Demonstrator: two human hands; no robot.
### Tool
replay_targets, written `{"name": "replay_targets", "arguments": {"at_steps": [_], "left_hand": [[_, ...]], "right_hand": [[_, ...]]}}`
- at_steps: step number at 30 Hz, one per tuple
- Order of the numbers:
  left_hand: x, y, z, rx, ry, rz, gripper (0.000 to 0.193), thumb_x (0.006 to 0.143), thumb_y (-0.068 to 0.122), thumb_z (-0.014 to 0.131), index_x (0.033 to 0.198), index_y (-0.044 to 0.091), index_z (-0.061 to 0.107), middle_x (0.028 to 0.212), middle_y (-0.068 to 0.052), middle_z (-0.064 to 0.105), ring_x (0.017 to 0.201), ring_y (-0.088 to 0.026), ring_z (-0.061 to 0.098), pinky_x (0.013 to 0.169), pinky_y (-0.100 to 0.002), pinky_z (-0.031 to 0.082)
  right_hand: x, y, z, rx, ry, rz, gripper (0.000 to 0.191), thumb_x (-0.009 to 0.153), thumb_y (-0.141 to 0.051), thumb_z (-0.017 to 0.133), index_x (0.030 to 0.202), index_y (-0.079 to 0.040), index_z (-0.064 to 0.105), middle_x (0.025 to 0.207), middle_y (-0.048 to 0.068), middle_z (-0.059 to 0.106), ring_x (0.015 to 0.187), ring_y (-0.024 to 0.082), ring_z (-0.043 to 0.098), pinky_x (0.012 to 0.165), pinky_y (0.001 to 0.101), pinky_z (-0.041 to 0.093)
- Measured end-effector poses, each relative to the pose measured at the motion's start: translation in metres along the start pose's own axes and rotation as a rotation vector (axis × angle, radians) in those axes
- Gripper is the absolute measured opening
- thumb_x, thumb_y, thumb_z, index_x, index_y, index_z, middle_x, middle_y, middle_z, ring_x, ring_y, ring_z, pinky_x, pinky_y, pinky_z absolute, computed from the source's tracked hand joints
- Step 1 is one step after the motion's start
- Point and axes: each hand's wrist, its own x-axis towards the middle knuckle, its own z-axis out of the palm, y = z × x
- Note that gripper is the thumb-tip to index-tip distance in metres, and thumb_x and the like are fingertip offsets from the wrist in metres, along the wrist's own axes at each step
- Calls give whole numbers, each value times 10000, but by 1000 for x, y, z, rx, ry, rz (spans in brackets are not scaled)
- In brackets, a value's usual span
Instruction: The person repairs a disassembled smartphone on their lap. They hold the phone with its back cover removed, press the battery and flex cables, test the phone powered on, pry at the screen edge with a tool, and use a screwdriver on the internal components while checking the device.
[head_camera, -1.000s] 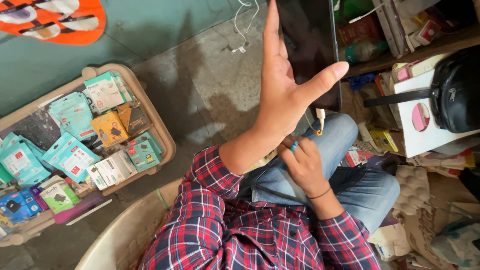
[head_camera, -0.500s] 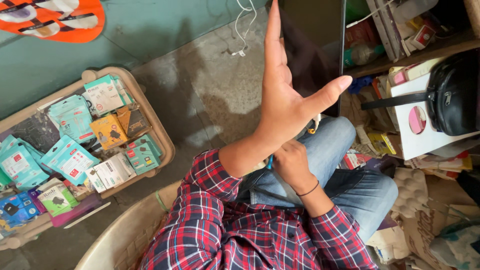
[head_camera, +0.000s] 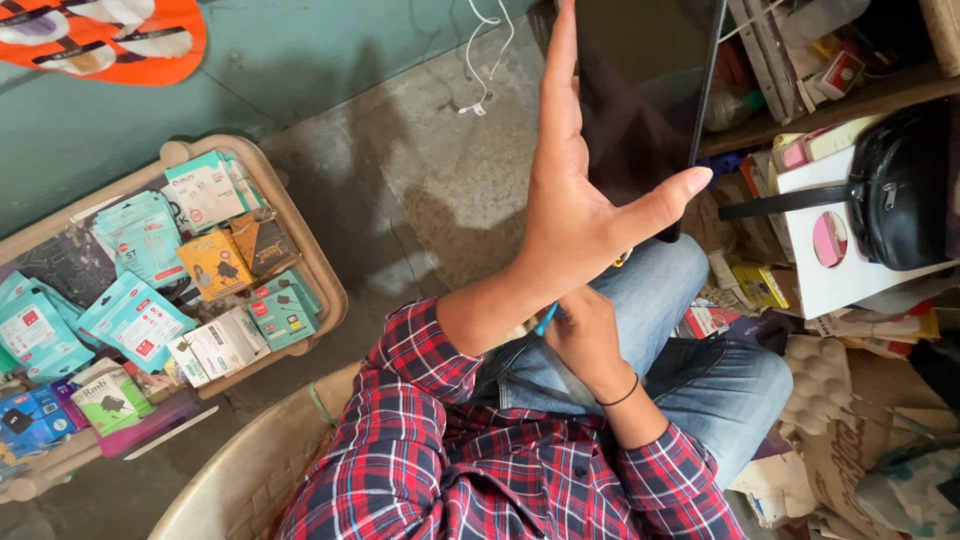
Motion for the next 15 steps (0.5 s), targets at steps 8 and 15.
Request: {"name": "replay_targets", "arguments": {"at_steps": [8,15], "left_hand": [[1,0,0,39,-13,14,1119,884,61,868,1664,59,66,1675,-53,172,1501,-126,271,1283,-281,254],[3,4,-1,-34,-26,-24,1132,873,51,859,1665,56,50,1684,-73,196,1479,-135,312,1265,-280,289]], "right_hand": [[-13,6,1,65,-36,99,231,717,97,718,882,-50,649,824,107,674,726,285,702,619,358,530],[-15,4,3,154,-8,107,285,759,-69,877,891,-60,625,786,58,663,669,198,668,617,307,511]]}}
